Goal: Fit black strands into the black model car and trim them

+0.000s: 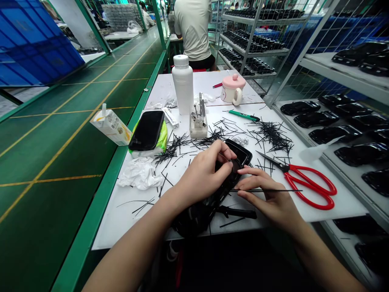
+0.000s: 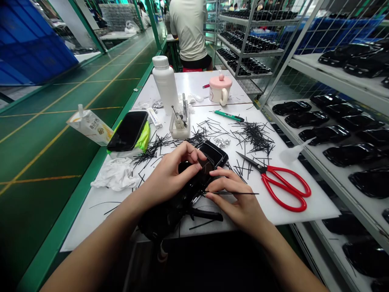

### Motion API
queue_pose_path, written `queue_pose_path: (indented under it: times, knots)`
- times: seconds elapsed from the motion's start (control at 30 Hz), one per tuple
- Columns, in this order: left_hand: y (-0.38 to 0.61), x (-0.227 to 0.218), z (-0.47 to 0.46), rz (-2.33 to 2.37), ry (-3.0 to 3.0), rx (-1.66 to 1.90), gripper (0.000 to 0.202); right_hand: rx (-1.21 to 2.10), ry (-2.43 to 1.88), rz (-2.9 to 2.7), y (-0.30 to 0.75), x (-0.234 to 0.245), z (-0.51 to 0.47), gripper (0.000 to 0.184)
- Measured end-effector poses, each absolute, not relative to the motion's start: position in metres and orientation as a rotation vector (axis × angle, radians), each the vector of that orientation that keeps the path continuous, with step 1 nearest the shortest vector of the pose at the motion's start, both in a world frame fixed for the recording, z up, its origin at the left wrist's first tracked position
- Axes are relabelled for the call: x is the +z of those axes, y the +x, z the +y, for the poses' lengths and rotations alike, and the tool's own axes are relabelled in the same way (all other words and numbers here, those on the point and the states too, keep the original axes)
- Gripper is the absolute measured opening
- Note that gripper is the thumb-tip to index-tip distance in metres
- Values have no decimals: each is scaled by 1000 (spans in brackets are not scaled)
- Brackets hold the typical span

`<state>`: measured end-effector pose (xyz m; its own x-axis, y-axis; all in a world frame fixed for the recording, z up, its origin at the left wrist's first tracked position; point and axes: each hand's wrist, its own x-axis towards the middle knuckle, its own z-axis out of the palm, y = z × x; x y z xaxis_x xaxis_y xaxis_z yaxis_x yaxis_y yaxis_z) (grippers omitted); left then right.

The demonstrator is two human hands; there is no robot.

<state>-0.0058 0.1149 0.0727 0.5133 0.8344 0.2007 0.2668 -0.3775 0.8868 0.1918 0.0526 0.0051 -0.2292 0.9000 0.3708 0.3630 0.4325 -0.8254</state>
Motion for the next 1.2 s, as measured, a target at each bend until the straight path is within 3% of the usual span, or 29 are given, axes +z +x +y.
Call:
queue_pose_path:
  times: [1.2]
  knots:
    - [-6, 71, 115, 898, 1918, 821, 16, 729, -1039, -1817, 191, 3, 53, 16]
